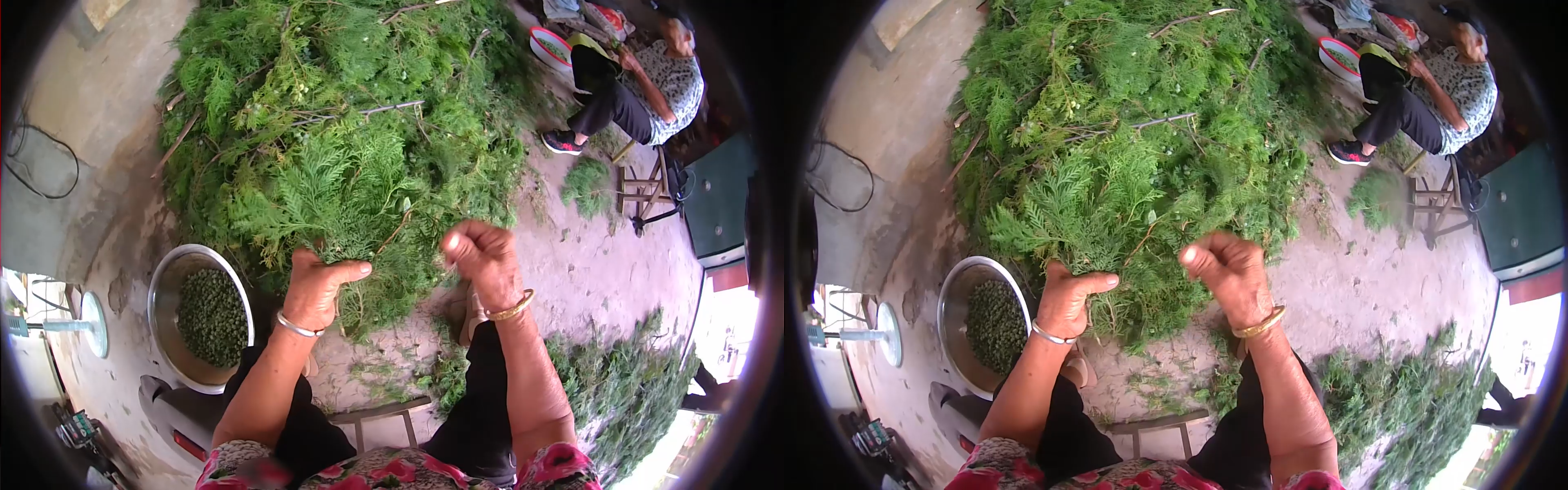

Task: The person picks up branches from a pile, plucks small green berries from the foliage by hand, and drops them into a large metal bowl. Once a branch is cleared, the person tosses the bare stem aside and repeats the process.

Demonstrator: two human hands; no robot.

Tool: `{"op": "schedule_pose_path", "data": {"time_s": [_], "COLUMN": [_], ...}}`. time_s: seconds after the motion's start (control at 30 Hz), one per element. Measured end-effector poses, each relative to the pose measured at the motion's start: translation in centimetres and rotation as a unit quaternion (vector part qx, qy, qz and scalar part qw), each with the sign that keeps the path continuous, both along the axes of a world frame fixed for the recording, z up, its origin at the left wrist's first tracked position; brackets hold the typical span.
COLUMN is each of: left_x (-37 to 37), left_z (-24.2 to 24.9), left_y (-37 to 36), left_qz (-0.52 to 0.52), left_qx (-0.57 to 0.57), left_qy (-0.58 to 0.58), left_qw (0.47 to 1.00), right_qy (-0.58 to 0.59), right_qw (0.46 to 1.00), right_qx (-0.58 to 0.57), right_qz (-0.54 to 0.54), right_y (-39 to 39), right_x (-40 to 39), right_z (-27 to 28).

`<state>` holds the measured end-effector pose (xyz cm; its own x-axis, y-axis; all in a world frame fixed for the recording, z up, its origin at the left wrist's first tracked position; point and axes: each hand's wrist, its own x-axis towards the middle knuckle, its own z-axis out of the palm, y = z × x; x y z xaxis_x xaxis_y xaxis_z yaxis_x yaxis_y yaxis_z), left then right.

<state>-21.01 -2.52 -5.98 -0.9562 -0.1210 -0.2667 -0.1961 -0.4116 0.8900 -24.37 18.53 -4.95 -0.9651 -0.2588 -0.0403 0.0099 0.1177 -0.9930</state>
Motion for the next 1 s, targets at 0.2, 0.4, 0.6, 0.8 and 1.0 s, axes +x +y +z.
{"op": "schedule_pose_path", "data": {"time_s": [0.2, 0.4, 0.6, 0.8, 1.0], "left_x": [0.5, 1.1, 2.0, 2.8, 2.6], "left_z": [-1.7, -1.9, -2.1, -0.5, -0.2], "left_y": [0.7, 1.3, 0.1, 0.5, 0.8], "left_qz": [-0.039, -0.081, -0.166, -0.17, -0.074], "left_qx": [-0.156, -0.16, 0.109, 0.192, 0.063], "left_qy": [0.065, 0.116, -0.077, -0.044, -0.067], "left_qw": [0.985, 0.977, 0.977, 0.965, 0.993], "right_qy": [0.043, 0.035, -0.223, -0.216, -0.198], "right_qw": [0.979, 0.984, 0.9, 0.882, 0.83], "right_qx": [0.187, 0.167, -0.21, -0.343, -0.49], "right_qz": [-0.07, -0.046, -0.309, -0.24, -0.179], "right_y": [0.0, 0.4, 3.5, 3.2, 4.0], "right_x": [-0.5, -0.6, -3.1, -2.5, -3.2], "right_z": [0.6, -1.0, -2.6, 0.6, -1.0]}}
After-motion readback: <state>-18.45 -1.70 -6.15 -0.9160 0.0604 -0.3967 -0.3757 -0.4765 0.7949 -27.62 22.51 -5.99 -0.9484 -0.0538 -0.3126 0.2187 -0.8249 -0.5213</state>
